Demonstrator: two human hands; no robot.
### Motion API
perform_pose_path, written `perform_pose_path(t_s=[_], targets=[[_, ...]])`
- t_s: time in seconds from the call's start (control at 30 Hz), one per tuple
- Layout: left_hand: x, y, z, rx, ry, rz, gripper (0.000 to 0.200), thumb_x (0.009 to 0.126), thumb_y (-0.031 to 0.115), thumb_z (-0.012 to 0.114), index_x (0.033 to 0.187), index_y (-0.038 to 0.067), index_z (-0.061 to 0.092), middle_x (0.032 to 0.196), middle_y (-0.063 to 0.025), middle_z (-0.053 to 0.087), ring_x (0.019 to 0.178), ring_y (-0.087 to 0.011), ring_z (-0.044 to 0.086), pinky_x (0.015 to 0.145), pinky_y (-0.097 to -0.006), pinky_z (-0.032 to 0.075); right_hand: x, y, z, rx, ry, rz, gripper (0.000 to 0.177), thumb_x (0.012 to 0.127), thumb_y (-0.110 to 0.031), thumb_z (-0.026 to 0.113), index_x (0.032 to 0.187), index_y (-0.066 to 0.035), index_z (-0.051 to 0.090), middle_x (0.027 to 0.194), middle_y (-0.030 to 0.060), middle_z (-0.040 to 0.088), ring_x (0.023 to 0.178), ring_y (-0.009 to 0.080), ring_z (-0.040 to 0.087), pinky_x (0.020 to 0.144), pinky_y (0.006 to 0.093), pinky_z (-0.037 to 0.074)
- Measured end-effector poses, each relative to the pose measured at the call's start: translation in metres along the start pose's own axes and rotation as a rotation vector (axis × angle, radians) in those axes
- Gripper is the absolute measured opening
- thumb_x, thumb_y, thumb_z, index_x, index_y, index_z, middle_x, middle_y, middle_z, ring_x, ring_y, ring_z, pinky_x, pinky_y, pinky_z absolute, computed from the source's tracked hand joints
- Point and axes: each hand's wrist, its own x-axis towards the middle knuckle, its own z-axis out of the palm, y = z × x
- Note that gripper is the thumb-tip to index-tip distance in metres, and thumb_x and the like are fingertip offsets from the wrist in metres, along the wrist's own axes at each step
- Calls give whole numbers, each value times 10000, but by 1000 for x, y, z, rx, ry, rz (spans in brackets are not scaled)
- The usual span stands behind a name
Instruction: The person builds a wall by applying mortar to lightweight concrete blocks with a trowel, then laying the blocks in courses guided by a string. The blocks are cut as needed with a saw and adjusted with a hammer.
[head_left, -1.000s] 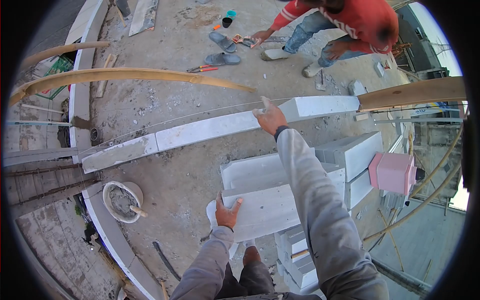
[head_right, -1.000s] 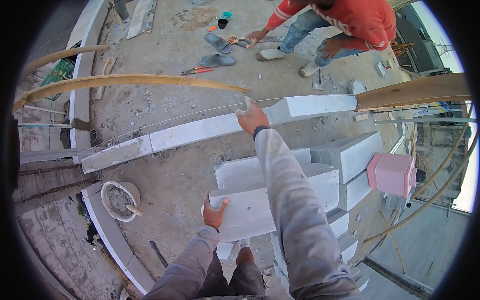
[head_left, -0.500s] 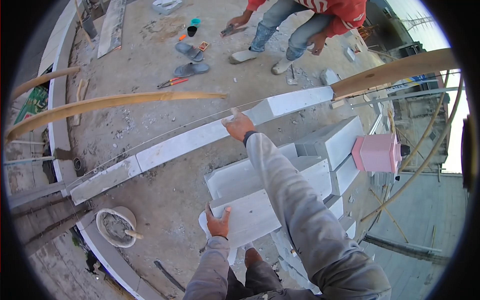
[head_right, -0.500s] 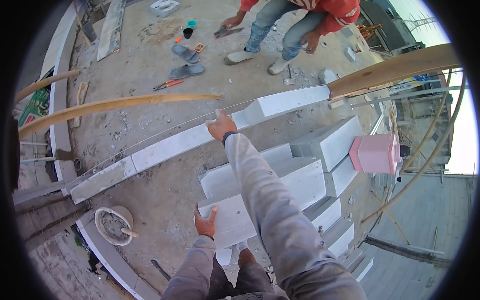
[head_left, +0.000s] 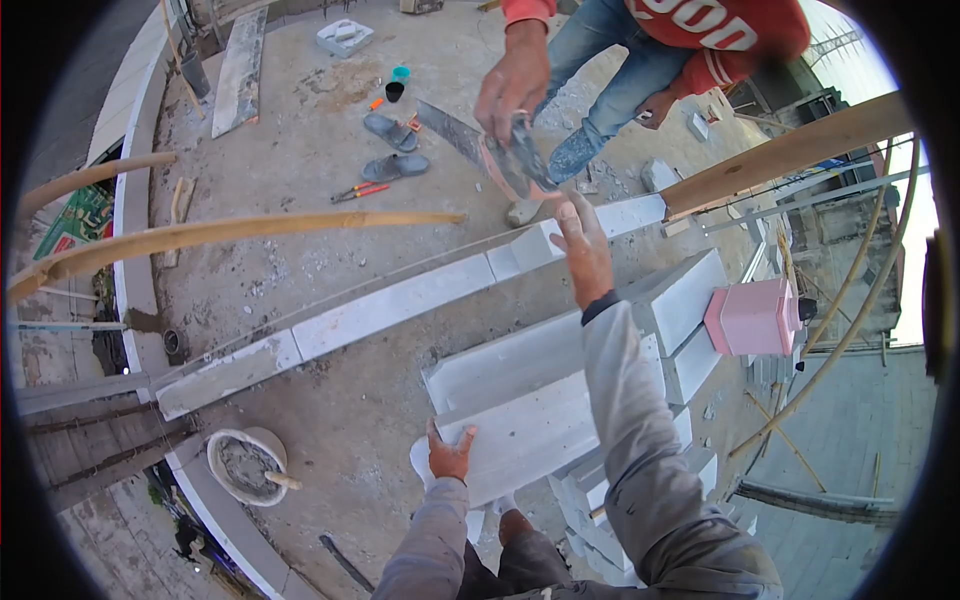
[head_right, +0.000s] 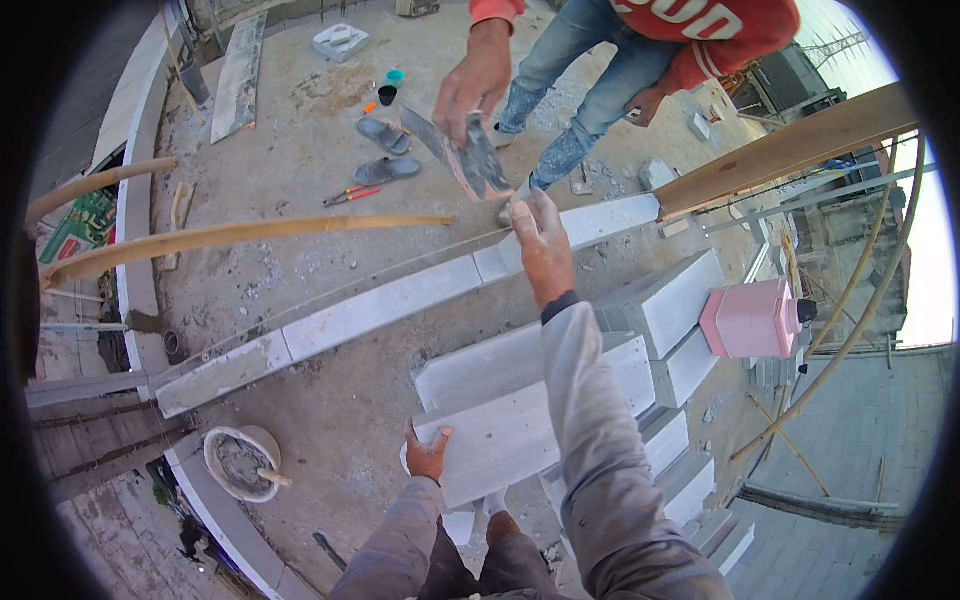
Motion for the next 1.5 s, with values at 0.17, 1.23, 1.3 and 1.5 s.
perform_pose_path(t_s=[0.17, 1.23, 1.3, 1.5], targets=[[-4, 7, -10, -38, -81, -49, 976, 617, 505, 734, 1320, 2, 280, 1162, -211, 525, 1046, -324, 533, 863, -361, 424, -16, -51, -15, 21, -137, 436, 576, 815, -268, 620, 1239, 62, 414, 1068, 115, 551, 927, 183, 555, 806, 265, 428], [-231, 105, 134, -81, -345, 368, 475, 806, 280, 619, 1102, -72, 500, 1001, -161, 607, 909, -170, 596, 755, -267, 470, -413, 64, -284, 5, -265, 215, 702, 748, -258, 672, 1310, -6, 336, 1044, 126, 600, 958, 233, 588, 804, 329, 458], [-234, 82, 136, -233, -421, 336, 479, 802, 269, 611, 1122, -68, 497, 1026, -171, 599, 949, -195, 591, 795, -275, 462, -401, 66, -288, -287, -293, 530, 614, 720, -292, 687, 1203, -5, 441, 984, 149, 614, 916, 257, 604, 777, 343, 459], [-173, -4, 76, 256, 326, 454, 664, 783, 468, 599, 1181, -46, 464, 1218, -218, 464, 1130, -323, 457, 955, -373, 357, -383, 96, -285, -192, -177, 476, 303, 735, -187, 614, 961, 5, 554, 751, 118, 612, 729, 246, 613, 666, 339, 464]])
